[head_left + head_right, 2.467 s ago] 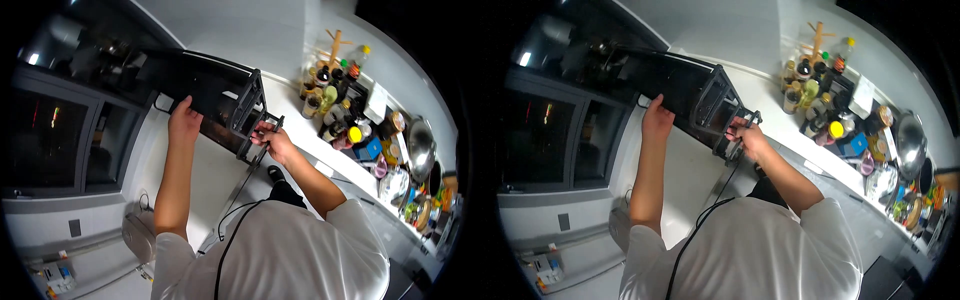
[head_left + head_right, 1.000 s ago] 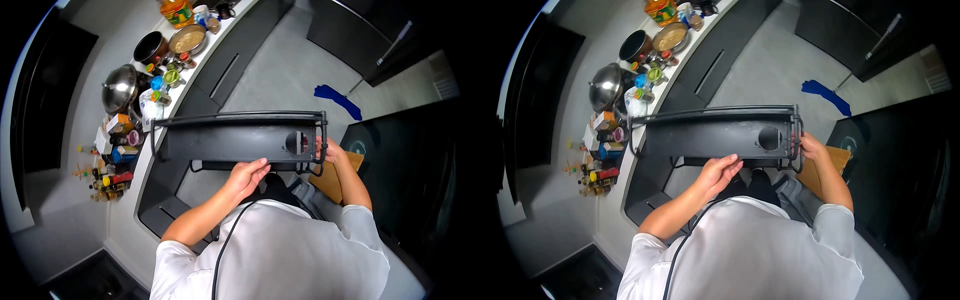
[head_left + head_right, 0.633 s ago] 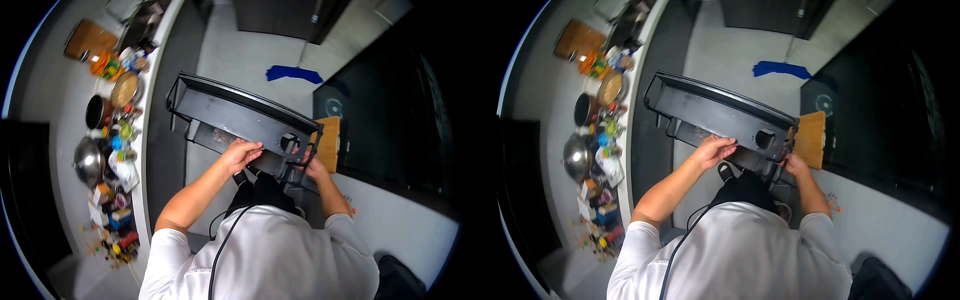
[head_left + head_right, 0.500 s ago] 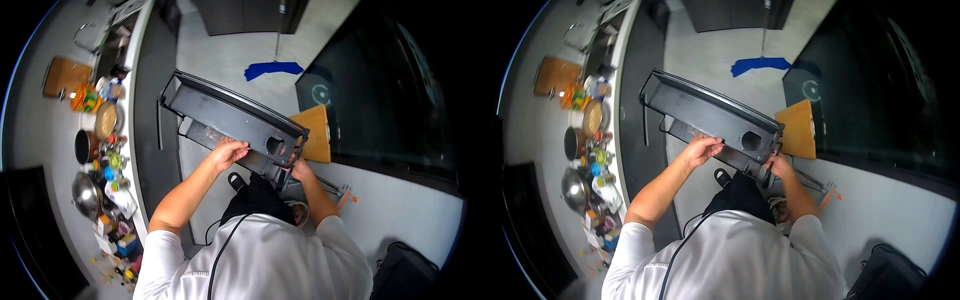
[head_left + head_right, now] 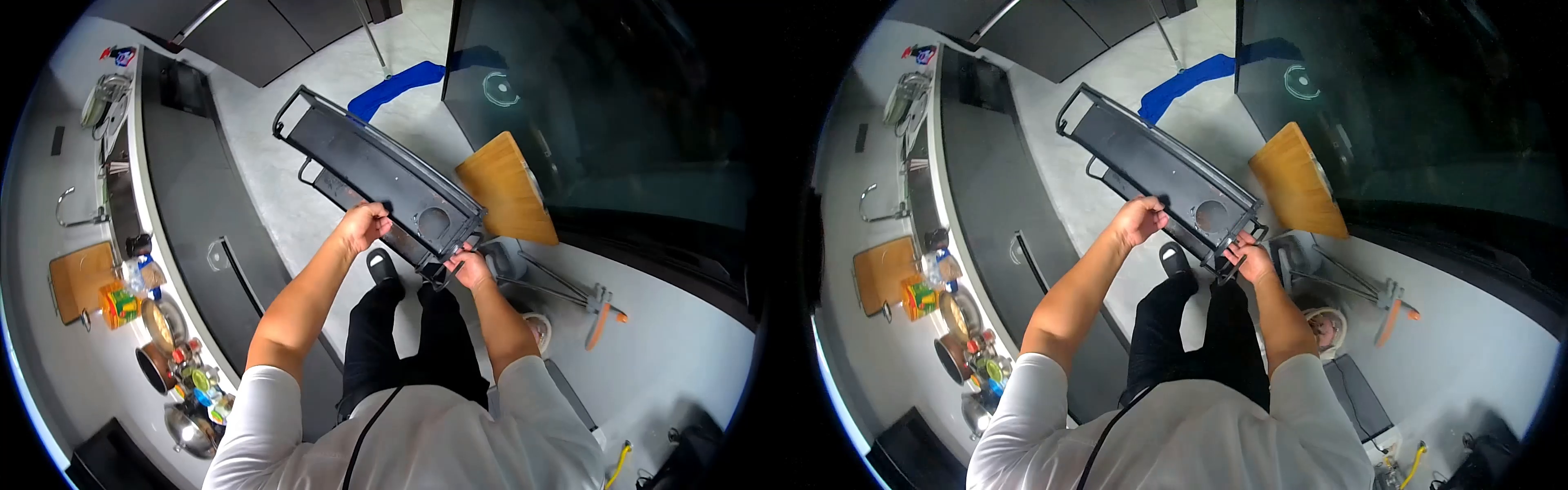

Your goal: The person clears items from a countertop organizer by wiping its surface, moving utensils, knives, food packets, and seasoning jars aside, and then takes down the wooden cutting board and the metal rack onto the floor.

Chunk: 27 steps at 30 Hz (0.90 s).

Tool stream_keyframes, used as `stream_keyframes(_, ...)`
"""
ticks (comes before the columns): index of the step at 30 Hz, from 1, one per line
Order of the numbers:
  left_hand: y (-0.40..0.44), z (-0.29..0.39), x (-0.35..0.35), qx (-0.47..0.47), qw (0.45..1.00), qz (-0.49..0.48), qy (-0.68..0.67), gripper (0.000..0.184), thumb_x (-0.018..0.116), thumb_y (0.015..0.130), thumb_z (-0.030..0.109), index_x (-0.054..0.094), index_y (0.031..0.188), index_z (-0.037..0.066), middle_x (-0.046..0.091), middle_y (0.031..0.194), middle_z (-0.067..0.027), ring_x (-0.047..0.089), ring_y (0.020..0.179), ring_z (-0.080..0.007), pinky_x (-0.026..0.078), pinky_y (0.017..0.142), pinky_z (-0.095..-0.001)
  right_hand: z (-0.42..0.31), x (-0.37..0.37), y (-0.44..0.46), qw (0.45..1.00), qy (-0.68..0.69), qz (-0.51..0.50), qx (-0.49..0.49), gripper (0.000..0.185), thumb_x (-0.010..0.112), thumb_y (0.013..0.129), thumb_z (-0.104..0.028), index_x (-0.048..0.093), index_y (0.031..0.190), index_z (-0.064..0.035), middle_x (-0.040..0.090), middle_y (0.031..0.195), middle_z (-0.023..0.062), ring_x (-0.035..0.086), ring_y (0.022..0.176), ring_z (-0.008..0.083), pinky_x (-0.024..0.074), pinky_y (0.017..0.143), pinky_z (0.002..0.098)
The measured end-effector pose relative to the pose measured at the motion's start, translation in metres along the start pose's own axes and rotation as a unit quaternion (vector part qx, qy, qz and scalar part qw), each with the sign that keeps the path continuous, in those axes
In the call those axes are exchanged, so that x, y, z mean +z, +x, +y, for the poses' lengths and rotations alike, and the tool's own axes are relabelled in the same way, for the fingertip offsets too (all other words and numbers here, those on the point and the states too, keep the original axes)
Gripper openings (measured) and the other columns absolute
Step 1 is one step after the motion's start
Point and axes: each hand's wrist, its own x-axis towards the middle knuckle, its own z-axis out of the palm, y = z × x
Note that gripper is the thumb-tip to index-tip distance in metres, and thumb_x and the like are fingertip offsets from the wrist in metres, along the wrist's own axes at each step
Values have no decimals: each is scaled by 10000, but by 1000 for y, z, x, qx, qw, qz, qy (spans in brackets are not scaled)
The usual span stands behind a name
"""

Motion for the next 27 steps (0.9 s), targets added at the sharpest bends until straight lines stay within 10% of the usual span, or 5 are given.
stream_keyframes(9, 207, -23, -17, -39, 999, -4, 17, 87, 645, 877, 46, 592, 860, 112, 587, 820, -24, 589, 745, -178, 528, 725, -345, 30, -76, 160, 991, 102, 67, -60, 518, 537, 783, 176, 611, 1187, -139, 570, 1080, -1, 579, 1043, 219, 521, 1061, 471)
stream_keyframes(27, 398, -67, -29, -95, 988, -72, 101, 112, 580, 885, 263, 613, 925, 164, 676, 920, -16, 616, 849, -177, 474, 833, -346, 77, -200, 346, 967, 228, 73, -90, 385, 500, 861, 165, 583, 1094, -130, 624, 1132, 59, 597, 1024, 274, 511, 1036, 476)
